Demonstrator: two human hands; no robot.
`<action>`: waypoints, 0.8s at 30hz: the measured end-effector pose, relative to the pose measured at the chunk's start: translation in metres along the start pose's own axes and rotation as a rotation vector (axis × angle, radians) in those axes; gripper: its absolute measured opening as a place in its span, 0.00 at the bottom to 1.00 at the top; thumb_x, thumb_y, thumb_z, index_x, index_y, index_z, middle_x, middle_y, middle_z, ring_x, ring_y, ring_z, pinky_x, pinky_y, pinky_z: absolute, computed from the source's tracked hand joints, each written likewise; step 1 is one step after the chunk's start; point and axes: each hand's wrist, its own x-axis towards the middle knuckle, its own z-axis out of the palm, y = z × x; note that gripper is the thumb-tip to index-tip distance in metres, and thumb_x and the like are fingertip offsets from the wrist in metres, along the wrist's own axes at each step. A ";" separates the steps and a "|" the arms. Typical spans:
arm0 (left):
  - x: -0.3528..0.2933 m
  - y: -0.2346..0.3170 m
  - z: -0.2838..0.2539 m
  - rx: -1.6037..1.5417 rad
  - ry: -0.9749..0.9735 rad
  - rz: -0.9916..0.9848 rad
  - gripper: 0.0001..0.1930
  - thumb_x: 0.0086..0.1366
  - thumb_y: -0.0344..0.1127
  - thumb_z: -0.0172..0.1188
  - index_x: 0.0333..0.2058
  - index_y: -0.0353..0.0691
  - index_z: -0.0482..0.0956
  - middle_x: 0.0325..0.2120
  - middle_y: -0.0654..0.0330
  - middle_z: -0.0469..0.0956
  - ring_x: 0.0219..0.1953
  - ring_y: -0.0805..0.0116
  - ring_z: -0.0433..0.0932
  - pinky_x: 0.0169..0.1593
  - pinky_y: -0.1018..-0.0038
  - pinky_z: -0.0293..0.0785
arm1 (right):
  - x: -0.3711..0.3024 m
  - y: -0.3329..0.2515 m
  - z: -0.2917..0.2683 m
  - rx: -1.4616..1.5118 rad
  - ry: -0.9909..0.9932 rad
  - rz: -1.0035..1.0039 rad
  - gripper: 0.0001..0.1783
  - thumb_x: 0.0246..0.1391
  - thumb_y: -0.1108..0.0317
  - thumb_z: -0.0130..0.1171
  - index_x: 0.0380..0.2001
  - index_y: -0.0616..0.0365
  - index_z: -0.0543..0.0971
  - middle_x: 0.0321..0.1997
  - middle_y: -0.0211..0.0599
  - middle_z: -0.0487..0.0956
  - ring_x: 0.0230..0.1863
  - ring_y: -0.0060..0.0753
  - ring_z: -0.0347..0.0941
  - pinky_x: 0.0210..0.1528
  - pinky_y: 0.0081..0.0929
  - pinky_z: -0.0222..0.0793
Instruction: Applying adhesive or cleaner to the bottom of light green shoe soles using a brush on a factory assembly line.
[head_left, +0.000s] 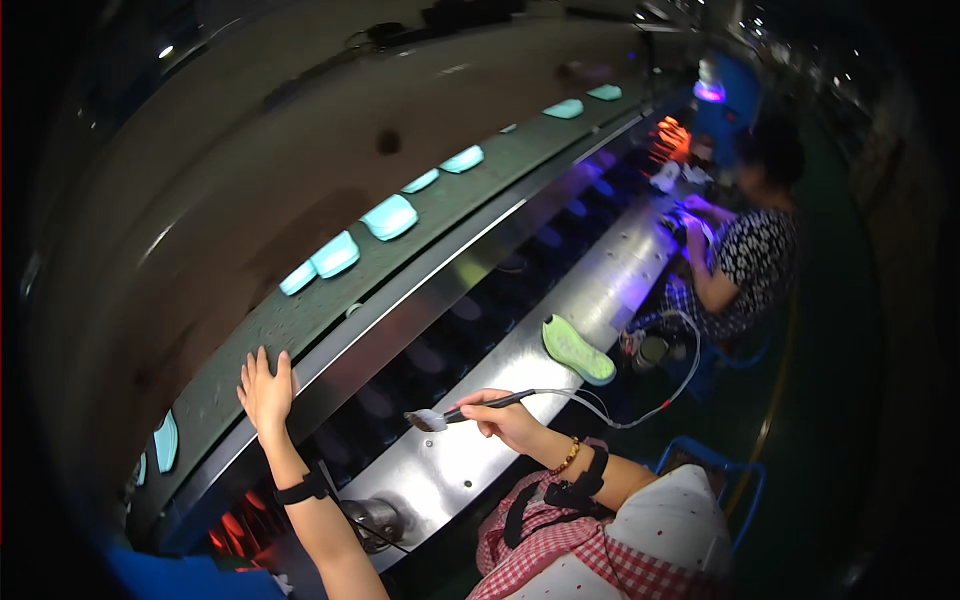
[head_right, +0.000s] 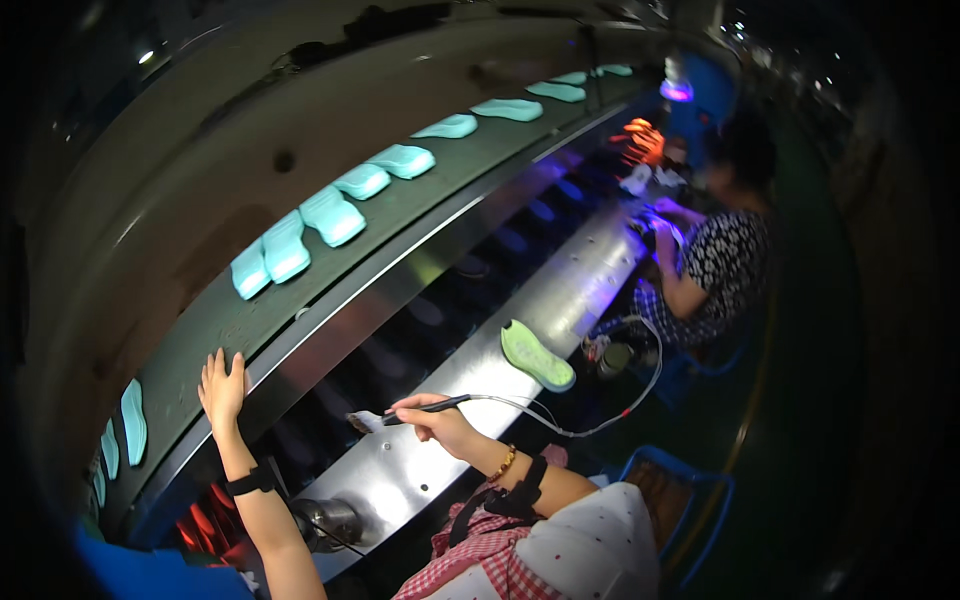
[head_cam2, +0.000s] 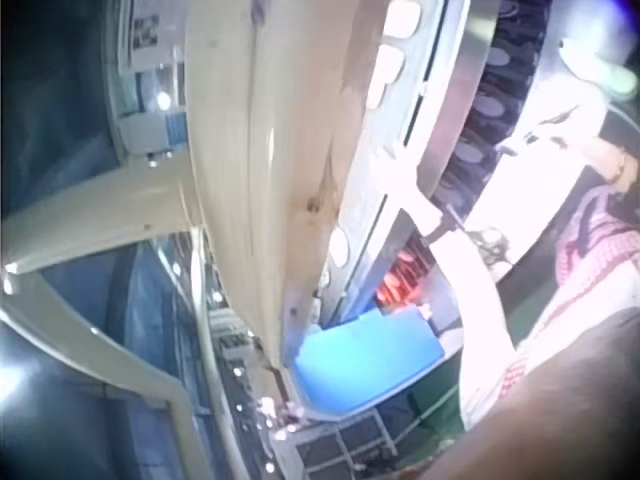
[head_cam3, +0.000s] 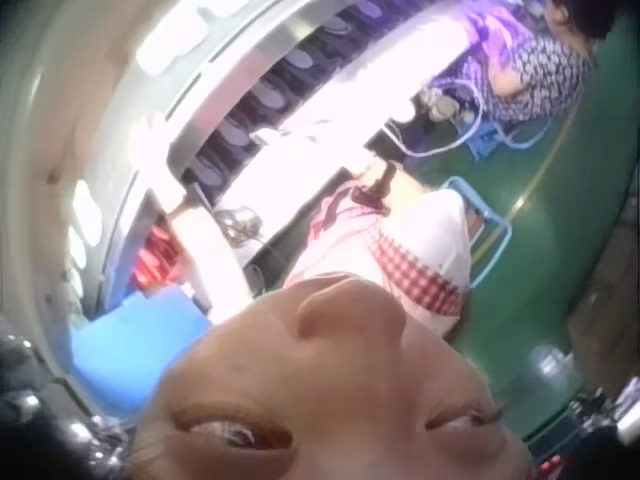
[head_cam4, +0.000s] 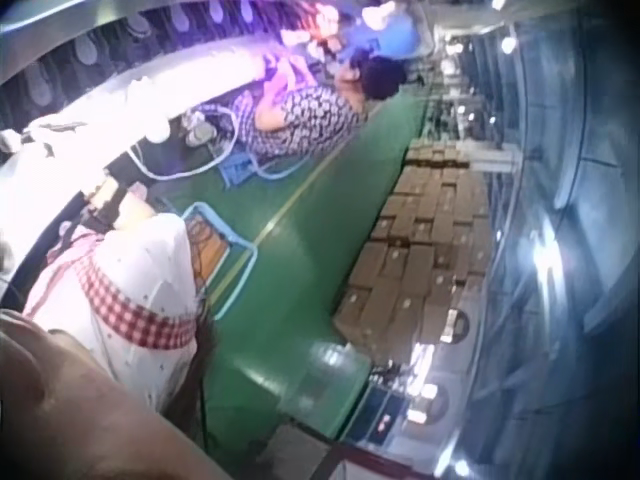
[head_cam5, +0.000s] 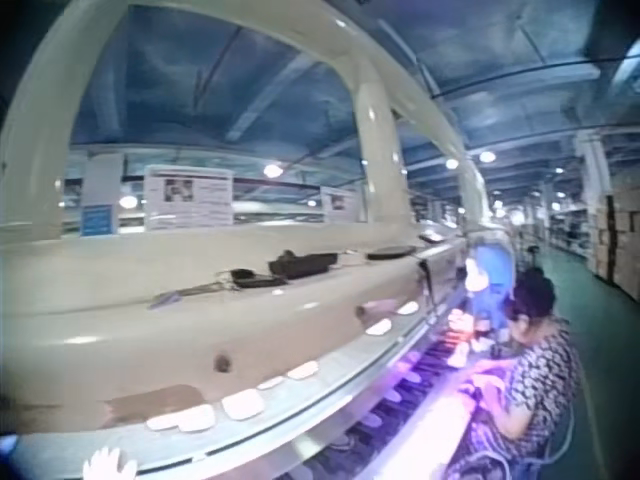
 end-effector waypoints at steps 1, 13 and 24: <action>0.000 0.002 0.001 -0.012 0.006 -0.001 0.31 0.59 0.57 0.39 0.56 0.44 0.60 0.59 0.55 0.54 0.62 0.60 0.48 0.62 0.59 0.40 | 0.004 0.006 -0.003 -0.004 -0.035 0.004 0.11 0.49 0.69 0.56 0.35 0.62 0.75 0.25 0.27 0.75 0.16 0.12 0.62 0.18 0.11 0.57; -0.006 0.001 0.000 -0.008 0.010 0.038 0.30 0.60 0.56 0.38 0.56 0.45 0.61 0.59 0.57 0.55 0.62 0.62 0.49 0.62 0.62 0.39 | 0.005 0.024 -0.001 -0.028 -0.024 0.008 0.10 0.48 0.67 0.57 0.34 0.60 0.76 0.20 0.25 0.72 0.15 0.12 0.62 0.18 0.11 0.58; -0.006 0.005 0.001 0.000 0.025 0.028 0.29 0.60 0.55 0.39 0.55 0.45 0.62 0.58 0.57 0.56 0.62 0.62 0.50 0.62 0.63 0.40 | 0.008 0.023 -0.004 -0.028 0.014 0.015 0.10 0.49 0.68 0.57 0.34 0.60 0.76 0.21 0.26 0.73 0.15 0.12 0.62 0.18 0.10 0.57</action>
